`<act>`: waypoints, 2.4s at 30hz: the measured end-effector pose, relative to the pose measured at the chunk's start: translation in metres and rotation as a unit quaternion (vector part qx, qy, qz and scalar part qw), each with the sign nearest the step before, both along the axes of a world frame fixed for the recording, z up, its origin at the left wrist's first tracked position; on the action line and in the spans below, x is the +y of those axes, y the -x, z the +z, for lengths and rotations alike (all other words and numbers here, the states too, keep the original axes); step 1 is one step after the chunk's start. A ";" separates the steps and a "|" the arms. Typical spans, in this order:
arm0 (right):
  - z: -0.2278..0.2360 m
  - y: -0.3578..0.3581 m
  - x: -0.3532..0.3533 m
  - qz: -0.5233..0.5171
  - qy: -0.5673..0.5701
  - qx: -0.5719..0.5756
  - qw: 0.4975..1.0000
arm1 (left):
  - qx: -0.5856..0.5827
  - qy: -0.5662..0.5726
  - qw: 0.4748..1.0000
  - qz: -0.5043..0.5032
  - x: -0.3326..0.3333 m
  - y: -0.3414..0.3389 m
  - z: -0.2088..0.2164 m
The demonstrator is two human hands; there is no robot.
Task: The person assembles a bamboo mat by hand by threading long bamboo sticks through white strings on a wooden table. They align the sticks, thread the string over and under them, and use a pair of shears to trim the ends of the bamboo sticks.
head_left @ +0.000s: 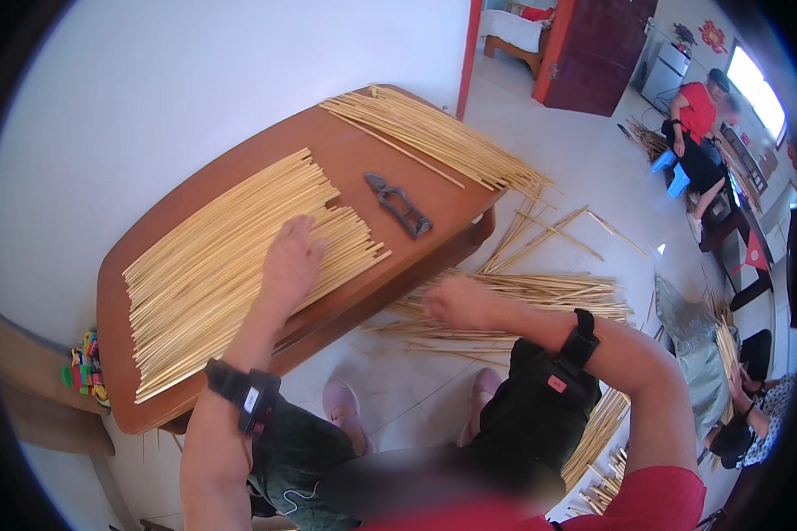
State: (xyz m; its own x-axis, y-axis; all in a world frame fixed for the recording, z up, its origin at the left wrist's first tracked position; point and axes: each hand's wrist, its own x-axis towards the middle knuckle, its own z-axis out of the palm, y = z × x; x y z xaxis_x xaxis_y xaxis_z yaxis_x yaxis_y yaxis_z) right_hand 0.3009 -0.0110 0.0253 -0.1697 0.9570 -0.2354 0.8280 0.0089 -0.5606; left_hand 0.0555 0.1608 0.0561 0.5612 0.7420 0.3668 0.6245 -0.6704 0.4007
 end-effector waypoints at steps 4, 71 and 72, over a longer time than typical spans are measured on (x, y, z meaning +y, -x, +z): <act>0.011 -0.052 0.044 -0.151 -0.226 -0.106 0.956 | 0.057 0.016 0.996 0.072 0.022 -0.017 -0.019; 0.042 0.056 0.065 -0.208 0.026 0.314 0.926 | 0.209 0.040 0.973 0.088 0.255 -0.062 -0.047; 0.044 0.056 0.065 -0.214 0.037 0.307 0.927 | 0.222 0.032 0.971 0.085 0.252 -0.063 -0.048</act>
State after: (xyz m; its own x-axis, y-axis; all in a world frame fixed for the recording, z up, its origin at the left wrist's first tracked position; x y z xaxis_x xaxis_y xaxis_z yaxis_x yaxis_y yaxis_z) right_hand 0.2444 0.0537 0.0692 0.0978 0.9529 -0.2872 0.2726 -0.3032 -0.9131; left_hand 0.1184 0.4131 0.0081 0.5206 0.8512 0.0668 0.8446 -0.5249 0.1052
